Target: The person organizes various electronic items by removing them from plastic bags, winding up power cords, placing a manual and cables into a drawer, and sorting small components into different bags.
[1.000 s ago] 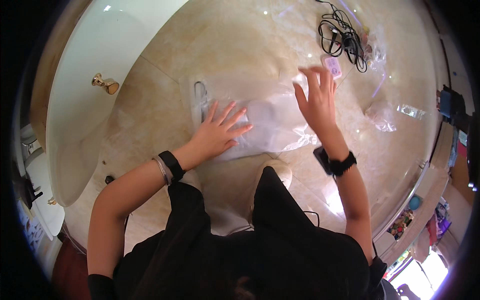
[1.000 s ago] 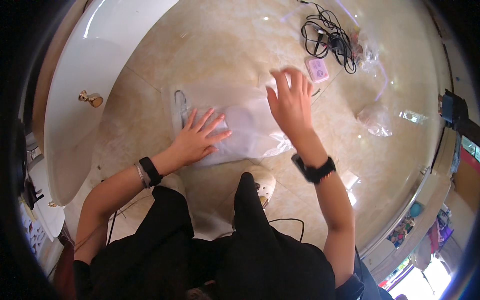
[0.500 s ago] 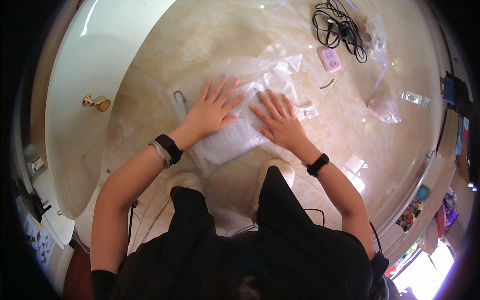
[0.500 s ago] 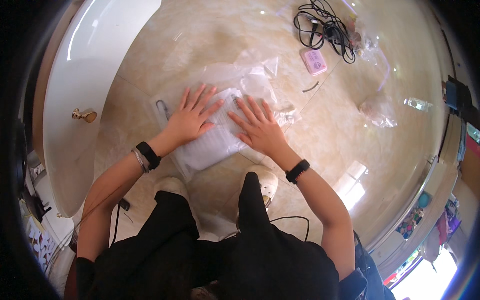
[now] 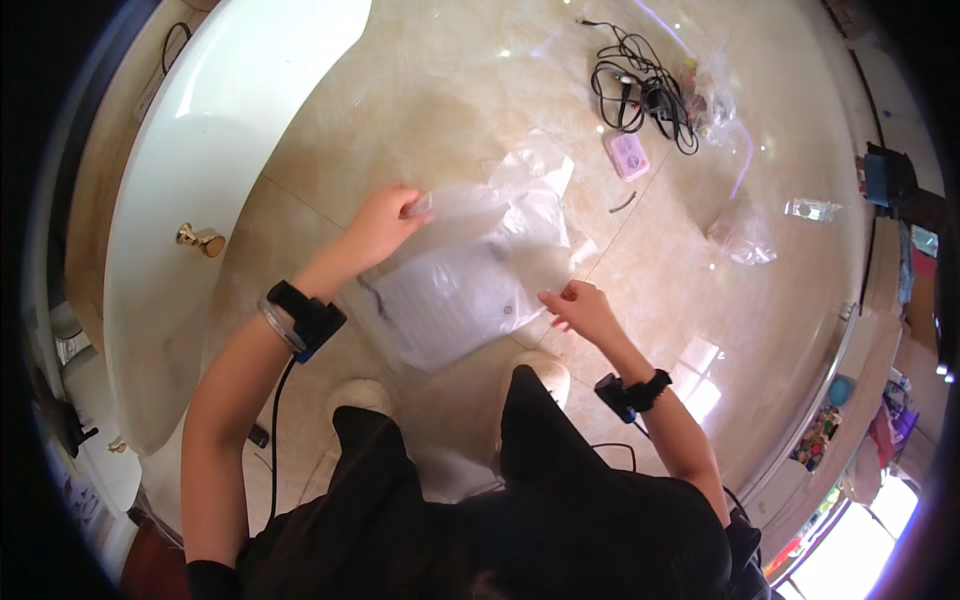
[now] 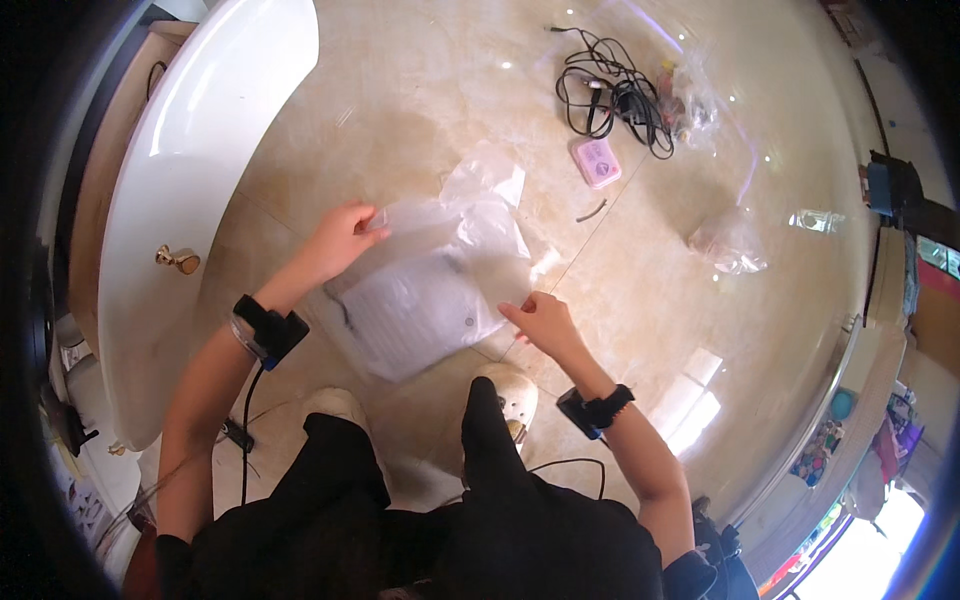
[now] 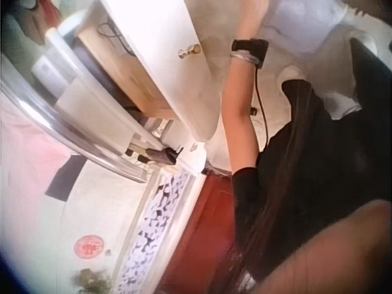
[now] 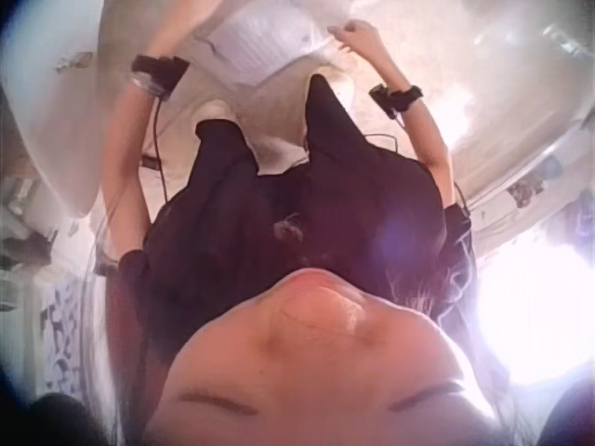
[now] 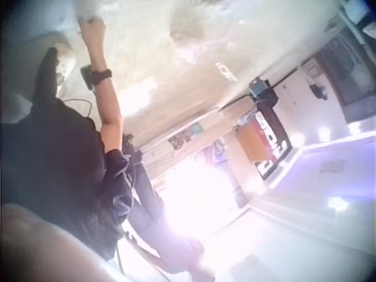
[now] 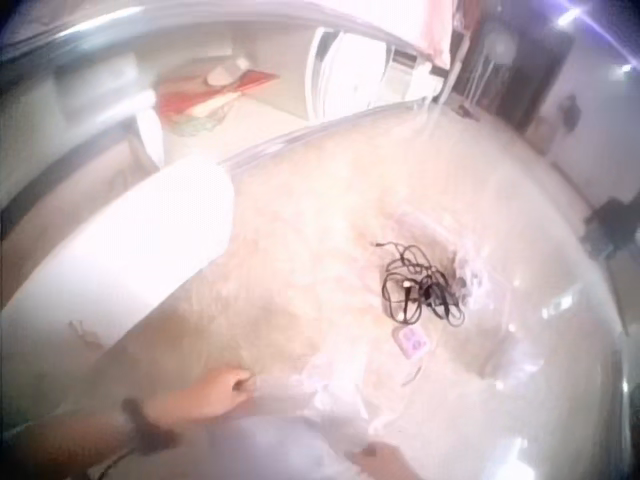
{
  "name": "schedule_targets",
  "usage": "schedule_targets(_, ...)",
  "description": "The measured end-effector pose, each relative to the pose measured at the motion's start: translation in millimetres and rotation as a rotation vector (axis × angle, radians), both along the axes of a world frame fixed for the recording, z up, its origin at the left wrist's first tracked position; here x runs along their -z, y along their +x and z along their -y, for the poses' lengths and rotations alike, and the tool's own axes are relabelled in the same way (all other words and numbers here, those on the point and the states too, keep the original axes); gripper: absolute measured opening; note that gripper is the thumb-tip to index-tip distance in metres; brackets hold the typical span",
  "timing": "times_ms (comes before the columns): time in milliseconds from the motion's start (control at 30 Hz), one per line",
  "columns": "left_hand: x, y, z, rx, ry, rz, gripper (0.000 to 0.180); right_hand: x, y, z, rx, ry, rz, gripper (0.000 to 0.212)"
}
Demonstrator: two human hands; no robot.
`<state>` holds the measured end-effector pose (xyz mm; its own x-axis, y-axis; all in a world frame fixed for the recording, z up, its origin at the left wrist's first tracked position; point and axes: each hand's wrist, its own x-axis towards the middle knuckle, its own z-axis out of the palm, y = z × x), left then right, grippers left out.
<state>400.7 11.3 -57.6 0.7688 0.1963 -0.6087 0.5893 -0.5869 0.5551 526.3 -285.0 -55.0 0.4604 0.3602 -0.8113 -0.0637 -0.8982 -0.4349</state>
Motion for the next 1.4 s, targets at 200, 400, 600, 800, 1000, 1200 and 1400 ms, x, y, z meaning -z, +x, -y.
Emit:
schedule_targets(200, -28.4, -18.0, 2.0, -0.448, -0.51, 0.635, 0.017, -21.3, 16.4, -35.7, 0.234, 0.389, -0.142, 0.033)
schedule_targets(400, -125.3, -25.6, -17.4, -0.349, -0.137, 1.011, 0.015, -117.2, 58.5, -60.2, -0.371, 1.1, 0.936, 0.018)
schedule_targets(600, -57.6, -61.8, -10.3, 0.135, 0.267, 0.936, 0.054, -92.4, 43.9, -43.8, -0.785, 0.877, 1.021, 0.027)
schedule_targets(800, -4.1, -90.3, 20.9, 0.525, 0.39, 0.598, 0.054, -6.2, 8.9, -26.4, -0.929, 0.79, 0.798, 0.025)
schedule_targets(1000, 0.8, -94.4, 17.6, 0.434, 0.24, 0.564, 0.043, 4.4, 26.4, -27.4, -0.995, 0.844, 0.693, 0.028)
schedule_targets(1200, 34.6, -81.4, 22.9, -0.217, -0.014, 0.473, 0.026, 35.6, 38.7, -38.9, -0.247, 0.552, 0.345, 0.021)
schedule_targets(1400, 18.7, -49.8, 30.2, -0.666, 0.222, 0.599, 0.016, 35.4, 44.2, -79.7, 0.012, 0.455, 0.438, 0.029)
